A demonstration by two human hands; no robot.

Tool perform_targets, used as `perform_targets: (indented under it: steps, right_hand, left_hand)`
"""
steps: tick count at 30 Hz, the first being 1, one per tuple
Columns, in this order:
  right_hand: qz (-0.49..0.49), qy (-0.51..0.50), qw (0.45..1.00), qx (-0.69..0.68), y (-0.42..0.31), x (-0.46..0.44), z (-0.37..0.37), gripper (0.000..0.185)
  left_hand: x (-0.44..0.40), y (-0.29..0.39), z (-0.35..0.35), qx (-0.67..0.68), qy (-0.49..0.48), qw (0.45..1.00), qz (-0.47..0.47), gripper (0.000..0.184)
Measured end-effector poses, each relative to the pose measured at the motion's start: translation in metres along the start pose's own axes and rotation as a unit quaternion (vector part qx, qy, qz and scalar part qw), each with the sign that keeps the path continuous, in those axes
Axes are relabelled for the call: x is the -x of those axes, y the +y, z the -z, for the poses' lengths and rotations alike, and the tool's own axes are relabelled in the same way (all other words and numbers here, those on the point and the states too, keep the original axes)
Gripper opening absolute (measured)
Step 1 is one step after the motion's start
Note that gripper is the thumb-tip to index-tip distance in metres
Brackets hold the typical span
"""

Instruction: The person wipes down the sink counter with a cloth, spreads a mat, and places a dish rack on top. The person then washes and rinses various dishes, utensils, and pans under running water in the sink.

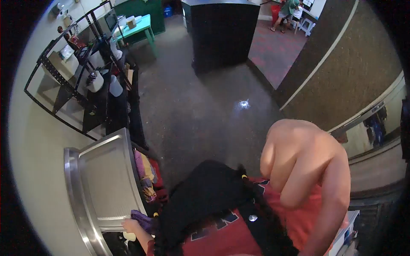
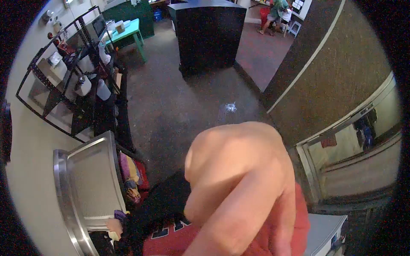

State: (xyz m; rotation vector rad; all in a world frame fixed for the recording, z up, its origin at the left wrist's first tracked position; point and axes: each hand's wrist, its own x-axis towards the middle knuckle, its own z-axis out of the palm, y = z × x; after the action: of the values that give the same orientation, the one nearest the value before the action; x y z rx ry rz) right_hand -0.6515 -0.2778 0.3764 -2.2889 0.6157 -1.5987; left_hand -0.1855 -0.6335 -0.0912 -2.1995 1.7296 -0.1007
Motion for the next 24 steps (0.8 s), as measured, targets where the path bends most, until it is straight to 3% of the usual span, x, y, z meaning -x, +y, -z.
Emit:
perform_targets:
  steps: [1,6,8,10,12,13,14,16,17,18,19,20,22,24]
  right_hand:
    - [0.012,-0.022,1.0,-0.006,0.0,0.001,0.003,0.036]
    - [0.062,-0.125,0.989,-0.039,0.015,-0.01,0.03,0.043]
    - [0.164,-0.14,0.971,-0.102,0.031,-0.005,0.033,0.05]
    - [0.15,-0.177,0.962,-0.145,0.036,-0.005,0.04,0.05]
    - [0.14,-0.219,0.948,-0.184,0.036,-0.003,0.041,0.051]
    - [0.097,-0.137,0.968,-0.187,0.03,-0.001,0.034,0.051]
    - [0.053,-0.058,0.979,-0.188,0.028,-0.001,0.034,0.051]
    - [0.06,-0.073,0.975,-0.203,0.035,-0.02,0.047,0.052]
    - [0.064,-0.083,0.971,-0.214,0.038,-0.025,0.052,0.052]
    - [0.062,-0.083,0.97,-0.222,0.042,-0.018,0.052,0.052]
    - [0.08,-0.077,0.97,-0.218,0.048,-0.009,0.05,0.052]
    - [0.099,-0.072,0.969,-0.215,0.053,-0.001,0.048,0.052]
    - [0.072,-0.031,0.967,-0.244,0.054,0.012,0.039,0.052]
    - [0.042,0.003,0.962,-0.27,0.064,0.007,0.043,0.052]
  left_hand:
    - [-0.02,-0.006,-0.038,-0.004,0.021,1.0,-0.008,0.023]
    - [-0.013,-0.003,-0.033,0.011,-0.023,1.0,0.007,0.023]
    - [-0.013,-0.005,-0.043,0.014,-0.028,0.999,0.02,0.023]
    - [-0.002,-0.009,-0.041,-0.017,0.048,0.998,-0.047,0.021]
    - [-0.007,-0.022,-0.049,0.036,0.025,0.995,-0.089,0.02]
    - [-0.015,-0.027,-0.052,0.09,0.007,0.987,-0.134,0.021]
    - [-0.031,-0.033,-0.07,0.209,-0.014,0.972,-0.104,0.025]
    - [-0.039,-0.059,-0.091,0.214,0.063,0.931,-0.288,0.021]
    - [-0.036,-0.065,-0.094,0.213,0.059,0.933,-0.283,0.021]
    - [-0.036,-0.074,-0.094,0.368,-0.098,0.892,-0.243,0.017]
    - [-0.032,-0.079,-0.084,0.508,-0.247,0.804,-0.188,0.014]
    - [-0.023,-0.083,-0.076,0.51,-0.247,0.804,-0.178,0.014]
    - [-0.005,-0.093,-0.057,0.573,-0.273,0.754,-0.171,0.018]
    - [0.053,-0.076,0.009,0.65,-0.269,0.699,-0.133,0.022]
